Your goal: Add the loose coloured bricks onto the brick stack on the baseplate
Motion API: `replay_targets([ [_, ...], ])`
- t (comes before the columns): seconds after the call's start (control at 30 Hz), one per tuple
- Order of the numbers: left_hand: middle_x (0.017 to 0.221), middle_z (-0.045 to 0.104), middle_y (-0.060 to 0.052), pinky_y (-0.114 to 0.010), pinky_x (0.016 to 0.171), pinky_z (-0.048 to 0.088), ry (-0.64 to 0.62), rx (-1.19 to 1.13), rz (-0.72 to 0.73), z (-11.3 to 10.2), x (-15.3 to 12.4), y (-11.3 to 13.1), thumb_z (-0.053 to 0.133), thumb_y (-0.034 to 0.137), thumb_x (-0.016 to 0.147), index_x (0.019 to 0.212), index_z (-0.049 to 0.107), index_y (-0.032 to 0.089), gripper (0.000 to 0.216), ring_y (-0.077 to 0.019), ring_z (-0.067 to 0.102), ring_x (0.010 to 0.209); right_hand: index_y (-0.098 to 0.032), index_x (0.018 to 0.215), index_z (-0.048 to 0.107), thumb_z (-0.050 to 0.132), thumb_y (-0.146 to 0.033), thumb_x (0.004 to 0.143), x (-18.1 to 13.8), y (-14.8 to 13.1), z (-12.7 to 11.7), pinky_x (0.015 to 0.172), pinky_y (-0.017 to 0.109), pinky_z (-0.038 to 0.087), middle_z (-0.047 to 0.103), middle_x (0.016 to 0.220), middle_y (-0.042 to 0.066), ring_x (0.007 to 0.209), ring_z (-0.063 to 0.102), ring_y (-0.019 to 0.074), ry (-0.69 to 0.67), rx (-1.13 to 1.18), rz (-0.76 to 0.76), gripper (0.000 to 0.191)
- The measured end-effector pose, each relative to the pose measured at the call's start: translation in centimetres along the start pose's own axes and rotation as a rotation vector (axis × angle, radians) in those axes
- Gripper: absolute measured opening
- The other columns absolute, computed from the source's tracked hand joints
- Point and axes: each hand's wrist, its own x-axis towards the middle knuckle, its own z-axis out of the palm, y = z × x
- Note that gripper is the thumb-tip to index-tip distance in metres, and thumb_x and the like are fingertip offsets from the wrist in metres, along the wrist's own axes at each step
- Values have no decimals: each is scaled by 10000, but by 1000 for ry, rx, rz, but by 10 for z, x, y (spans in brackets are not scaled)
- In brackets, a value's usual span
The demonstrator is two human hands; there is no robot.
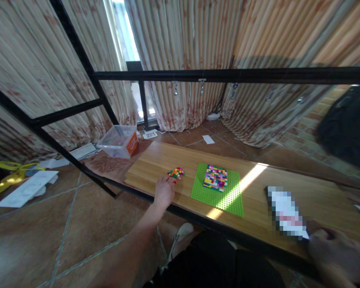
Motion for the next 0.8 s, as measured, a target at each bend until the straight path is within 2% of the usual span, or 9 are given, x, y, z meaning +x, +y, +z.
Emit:
replay_targets([
  [0.13, 1006, 652, -95, -387, 876, 436, -63, 56, 71, -3, 6, 0, 483, 142, 864, 997, 650, 210, 224, -245, 580, 981, -182, 1142, 677, 193, -457, 876, -11, -10, -11, 817, 462, 495, 604, 1173, 207, 1093, 581, 374, 10, 12, 30, 617],
  [0.27, 1016, 646, -104, -398, 868, 439, -75, 118, 104, -3, 7, 0, 457, 148, 873, 987, 641, 197, 221, -254, 578, 974, -160, 1143, 678, 196, -454, 884, -13, -12, -12, 863, 450, 481, 604, 1188, 201, 1122, 569, 361, 24, 14, 33, 622],
  [0.53, 947, 635, -100, -373, 893, 474, -26, 6, 117, 8, 12, 1, 466, 53, 785, 902, 645, 177, 247, -242, 577, 958, -142, 1132, 683, 243, -440, 878, -8, -8, -7, 852, 443, 475, 613, 1149, 219, 1106, 576, 353, 33, 31, 30, 589],
  [0.8, 1023, 646, -79, -376, 940, 470, 27, -16, 154, 15, 9, -3, 451, 107, 854, 1067, 650, 216, 311, -228, 577, 1015, -144, 1153, 668, 198, -454, 897, -12, -10, -9, 876, 462, 472, 599, 1185, 215, 1129, 567, 370, 35, 27, 34, 618],
])
